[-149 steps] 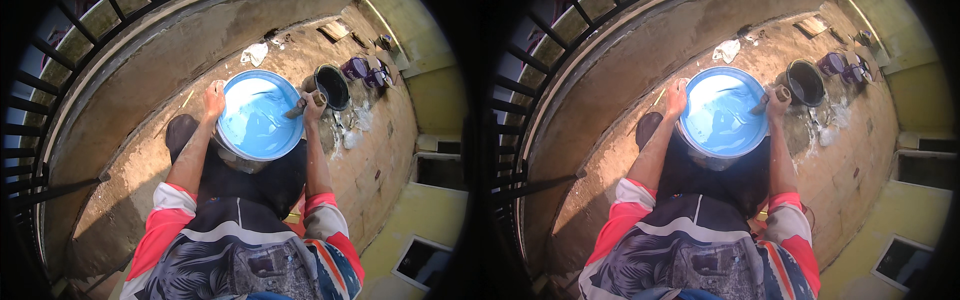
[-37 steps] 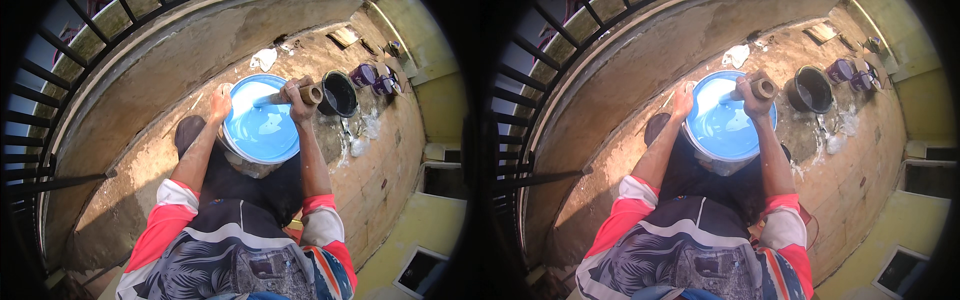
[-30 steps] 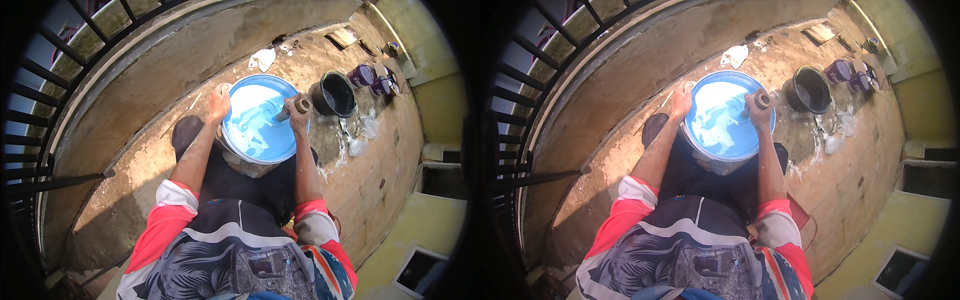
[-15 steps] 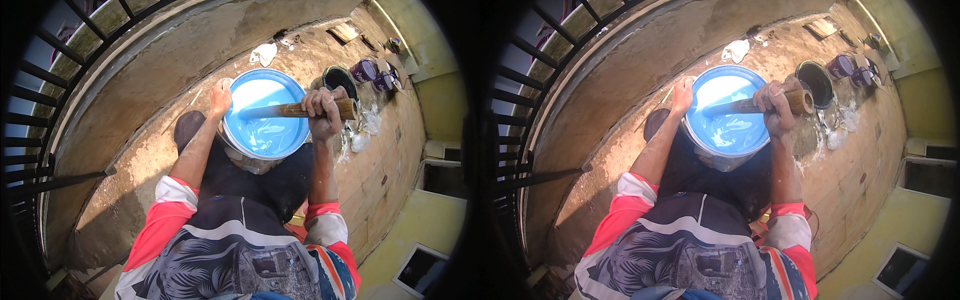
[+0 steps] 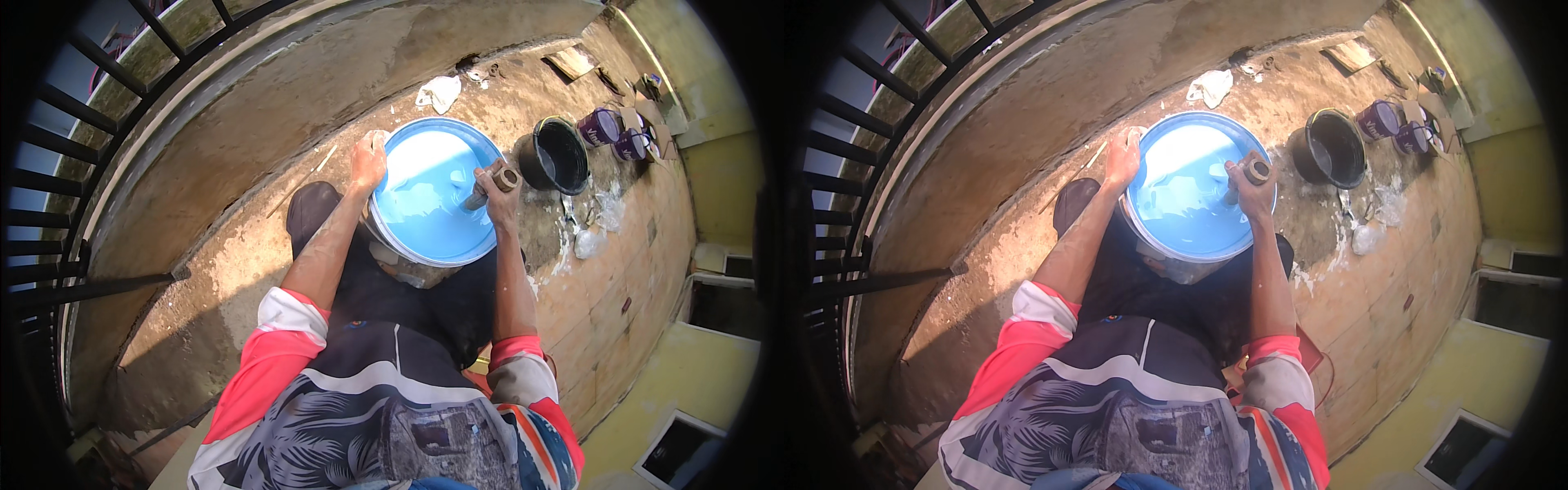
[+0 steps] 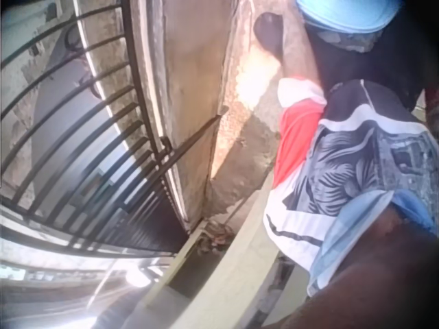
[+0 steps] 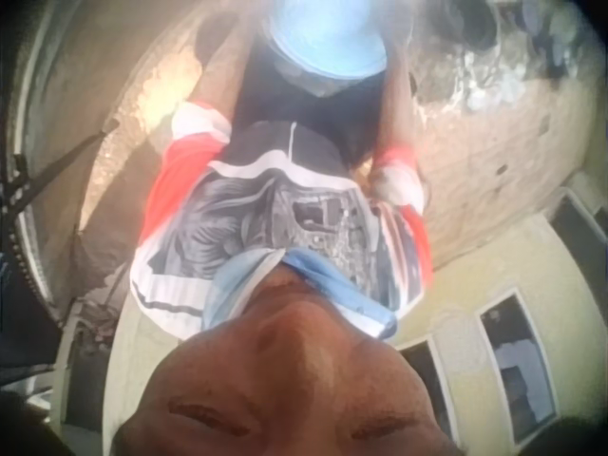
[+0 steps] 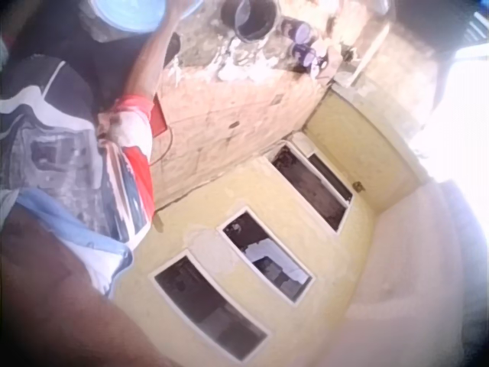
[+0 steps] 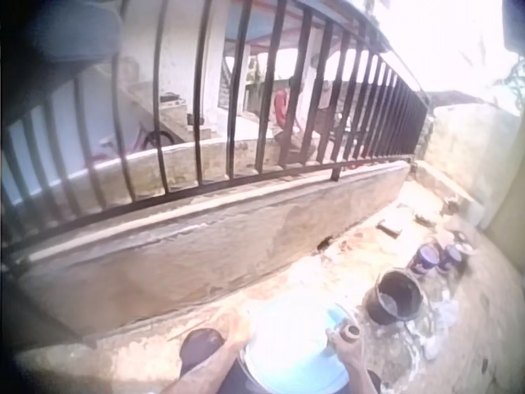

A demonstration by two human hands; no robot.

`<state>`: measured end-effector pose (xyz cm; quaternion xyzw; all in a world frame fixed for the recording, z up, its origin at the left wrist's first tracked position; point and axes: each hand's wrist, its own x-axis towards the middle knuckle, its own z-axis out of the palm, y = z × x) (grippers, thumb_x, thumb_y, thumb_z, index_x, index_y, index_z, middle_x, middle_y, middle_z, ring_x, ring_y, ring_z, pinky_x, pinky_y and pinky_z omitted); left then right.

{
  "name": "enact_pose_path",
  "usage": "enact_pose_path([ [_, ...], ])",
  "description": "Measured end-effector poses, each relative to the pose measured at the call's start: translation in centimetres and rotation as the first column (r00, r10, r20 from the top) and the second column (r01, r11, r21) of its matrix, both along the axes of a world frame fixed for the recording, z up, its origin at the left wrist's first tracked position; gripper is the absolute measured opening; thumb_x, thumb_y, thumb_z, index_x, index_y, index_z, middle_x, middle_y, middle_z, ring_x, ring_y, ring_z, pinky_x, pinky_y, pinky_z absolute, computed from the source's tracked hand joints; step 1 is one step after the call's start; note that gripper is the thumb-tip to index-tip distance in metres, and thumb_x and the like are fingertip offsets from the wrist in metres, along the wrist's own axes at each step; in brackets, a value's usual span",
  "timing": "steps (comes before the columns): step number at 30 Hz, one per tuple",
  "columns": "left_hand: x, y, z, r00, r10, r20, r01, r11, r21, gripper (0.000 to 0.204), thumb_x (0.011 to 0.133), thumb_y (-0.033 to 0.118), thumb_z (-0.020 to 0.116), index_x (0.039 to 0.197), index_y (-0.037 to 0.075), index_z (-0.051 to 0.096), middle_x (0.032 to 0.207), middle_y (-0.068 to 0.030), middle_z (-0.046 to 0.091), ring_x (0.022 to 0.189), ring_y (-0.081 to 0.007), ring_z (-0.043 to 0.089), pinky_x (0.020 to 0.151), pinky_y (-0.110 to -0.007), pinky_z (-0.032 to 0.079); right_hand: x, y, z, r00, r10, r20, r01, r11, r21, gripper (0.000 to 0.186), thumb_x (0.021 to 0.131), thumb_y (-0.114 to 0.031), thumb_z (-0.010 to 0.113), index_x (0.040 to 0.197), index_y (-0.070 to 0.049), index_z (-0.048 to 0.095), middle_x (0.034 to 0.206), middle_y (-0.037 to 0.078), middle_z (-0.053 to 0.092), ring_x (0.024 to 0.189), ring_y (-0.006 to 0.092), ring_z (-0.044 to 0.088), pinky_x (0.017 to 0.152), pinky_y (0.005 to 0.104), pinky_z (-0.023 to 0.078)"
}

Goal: The person sits on the ground and stirs light blue paint in a bucket using a wooden stick. They occasionally lift the stick to check consistency and add water from a black bucket before continuing to mix.

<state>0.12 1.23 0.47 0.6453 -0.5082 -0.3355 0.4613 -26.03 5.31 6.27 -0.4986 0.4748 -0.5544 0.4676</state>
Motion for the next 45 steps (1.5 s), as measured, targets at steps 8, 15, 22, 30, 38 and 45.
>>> enact_pose_path([
  [8,0.1,-0.1,-0.3,1.000,-0.015,-0.021,0.015,1.000,0.005,0.037,0.103,0.026,0.042,0.110,0.002,0.068,0.106,-0.0193,0.071,0.102,-0.0350,0.066,0.092,-0.042,0.048,0.9,3.1,8.1,0.904,-0.010,0.428,0.061,0.992,-0.106,0.018,0.094,-0.008,0.054,0.084,-0.014,0.041,0.062,0.000,0.039,0.052,0.0117,0.040,0.056,0.0318,0.041],
  [15,0.2,0.0,0.1,0.999,-0.017,-0.036,0.018,1.000,0.006,0.036,0.103,0.024,0.042,0.110,0.002,0.069,0.107,-0.0215,0.070,0.104,-0.0409,0.065,0.093,-0.046,0.048,3.3,0.4,10.5,0.919,0.041,0.391,0.138,0.897,-0.419,0.017,0.088,0.005,0.057,0.084,-0.007,0.046,0.064,0.006,0.049,0.053,0.0138,0.048,0.053,0.0322,0.045],
  [22,0.2,-0.1,-0.1,0.999,-0.023,-0.043,0.023,1.000,-0.012,0.036,0.103,0.024,0.042,0.108,0.002,0.069,0.107,-0.0187,0.070,0.102,-0.0355,0.066,0.092,-0.042,0.048,5.9,-5.9,2.8,0.932,-0.255,0.258,0.328,0.897,-0.297,0.020,0.084,0.001,0.071,0.078,-0.005,0.053,0.065,0.003,0.057,0.053,0.0096,0.054,0.050,0.0261,0.044],
  [30,0.2,0.0,0.1,0.999,-0.018,-0.027,0.018,1.000,0.012,0.036,0.102,0.024,0.042,0.109,0.001,0.069,0.108,-0.0215,0.070,0.105,-0.0399,0.065,0.093,-0.046,0.048,9.2,-6.0,-1.4,0.872,-0.231,0.432,0.287,0.955,-0.070,0.022,0.080,0.000,0.073,0.076,-0.007,0.052,0.064,0.003,0.055,0.052,0.0114,0.054,0.050,0.0279,0.046],
  [38,0.2,-0.3,-1.3,1.000,-0.005,-0.021,0.004,1.000,-0.027,0.035,0.103,0.023,0.042,0.107,0.001,0.069,0.105,-0.0183,0.070,0.100,-0.0346,0.066,0.090,-0.042,0.048,8.0,-0.5,1.5,0.942,0.226,0.247,-0.262,0.957,0.123,0.025,0.083,0.003,0.070,0.078,-0.009,0.049,0.065,0.000,0.051,0.052,0.0094,0.049,0.048,0.0264,0.040],
  [45,0.6,-0.5,-1.5,0.999,-0.018,-0.026,0.017,0.999,-0.045,0.035,0.103,0.023,0.042,0.107,0.000,0.068,0.106,-0.0197,0.070,0.101,-0.0359,0.065,0.091,-0.042,0.047,3.1,-0.5,4.0,0.980,0.047,-0.195,-0.066,0.993,-0.095,0.021,0.085,-0.008,0.073,0.071,-0.007,0.057,0.058,-0.001,0.057,0.051,0.0066,0.054,0.047,0.0242,0.041],
])
